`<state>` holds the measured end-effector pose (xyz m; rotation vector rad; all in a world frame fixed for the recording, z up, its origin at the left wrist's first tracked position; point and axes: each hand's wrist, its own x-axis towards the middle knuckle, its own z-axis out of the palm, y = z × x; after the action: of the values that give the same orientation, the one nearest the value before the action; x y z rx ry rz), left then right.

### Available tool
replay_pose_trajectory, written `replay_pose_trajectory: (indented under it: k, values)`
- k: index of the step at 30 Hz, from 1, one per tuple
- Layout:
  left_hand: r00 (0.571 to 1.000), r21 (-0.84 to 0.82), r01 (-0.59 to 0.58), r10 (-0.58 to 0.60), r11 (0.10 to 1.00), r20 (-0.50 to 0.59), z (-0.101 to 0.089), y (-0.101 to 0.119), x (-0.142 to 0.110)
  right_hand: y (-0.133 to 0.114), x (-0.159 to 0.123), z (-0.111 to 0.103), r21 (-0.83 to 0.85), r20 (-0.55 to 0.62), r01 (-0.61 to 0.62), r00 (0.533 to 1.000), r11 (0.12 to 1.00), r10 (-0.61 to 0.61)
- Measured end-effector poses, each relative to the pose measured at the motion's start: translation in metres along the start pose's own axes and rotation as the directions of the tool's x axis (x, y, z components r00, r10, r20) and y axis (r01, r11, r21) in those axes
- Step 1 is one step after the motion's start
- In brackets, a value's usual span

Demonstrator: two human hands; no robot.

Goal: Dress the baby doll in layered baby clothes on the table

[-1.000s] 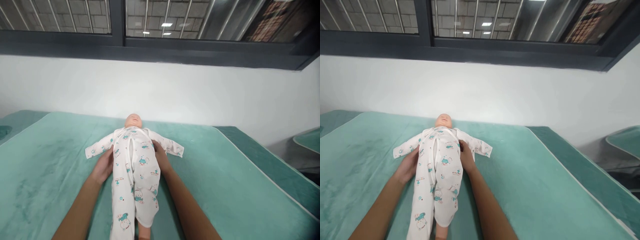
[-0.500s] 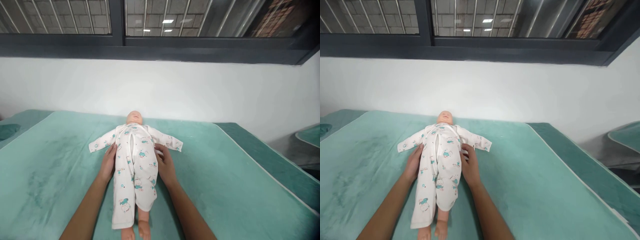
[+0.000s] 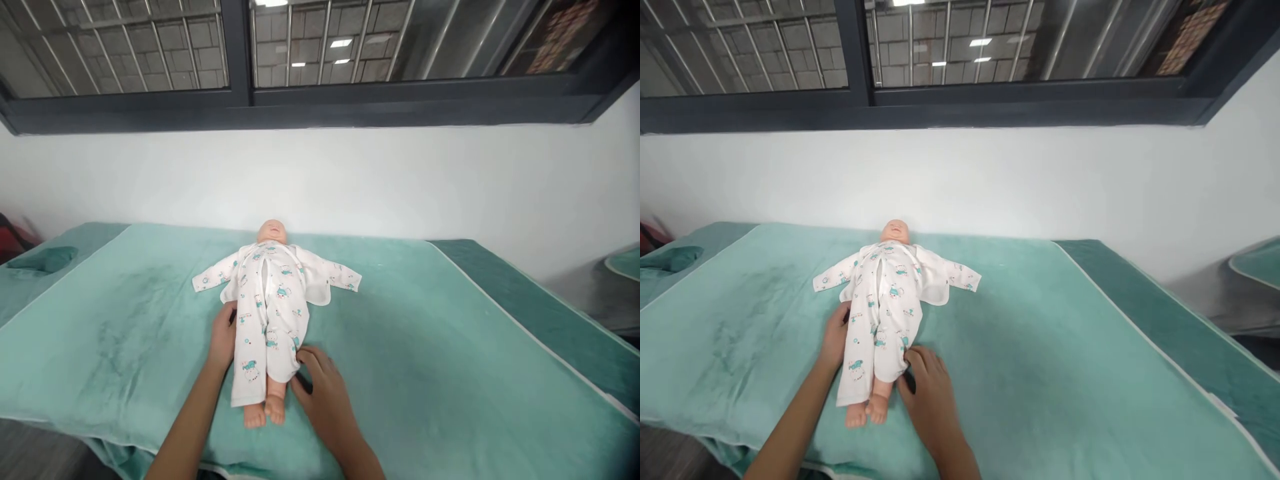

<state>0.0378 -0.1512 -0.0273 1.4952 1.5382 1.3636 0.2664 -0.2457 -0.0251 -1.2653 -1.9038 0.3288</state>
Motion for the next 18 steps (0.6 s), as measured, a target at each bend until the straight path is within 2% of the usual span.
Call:
replay_pose_trajectory:
  k: [3, 6, 10, 13, 16, 18]
  values:
    - [1.0, 0.017, -0.029, 0.029, 0.999, 0.001, -0.001, 0.002, -0.001, -0.007, -0.004, -0.006, 0.057, -0.039, -0.006, 0.999, 0.998, 0.009]
    - [0.999, 0.019, -0.032, 0.031, 0.999, 0.011, -0.002, 0.004, -0.002, -0.019, -0.019, -0.023, 0.085, -0.076, 0.029, 0.997, 0.996, -0.022]
    - [0.999, 0.029, -0.032, 0.031, 0.999, 0.015, -0.002, 0.006, -0.001, -0.028, -0.044, -0.038, 0.018, -0.098, 0.062, 0.993, 0.998, -0.06]
    - [0.999, 0.03, -0.033, 0.033, 0.999, 0.013, -0.001, 0.006, 0.0, -0.026, -0.058, -0.037, -0.064, -0.041, 0.05, 0.998, 0.997, -0.053]
    - [1.0, 0.025, -0.019, 0.018, 1.0, 0.019, -0.001, 0.004, 0.001, -0.024, -0.063, -0.038, -0.14, 0.023, 0.061, 0.998, 0.988, -0.058]
    - [1.0, 0.019, -0.007, 0.007, 1.0, 0.022, 0.0, 0.004, 0.001, -0.029, -0.06, -0.043, -0.153, -0.021, 0.032, 0.999, 0.988, -0.036]
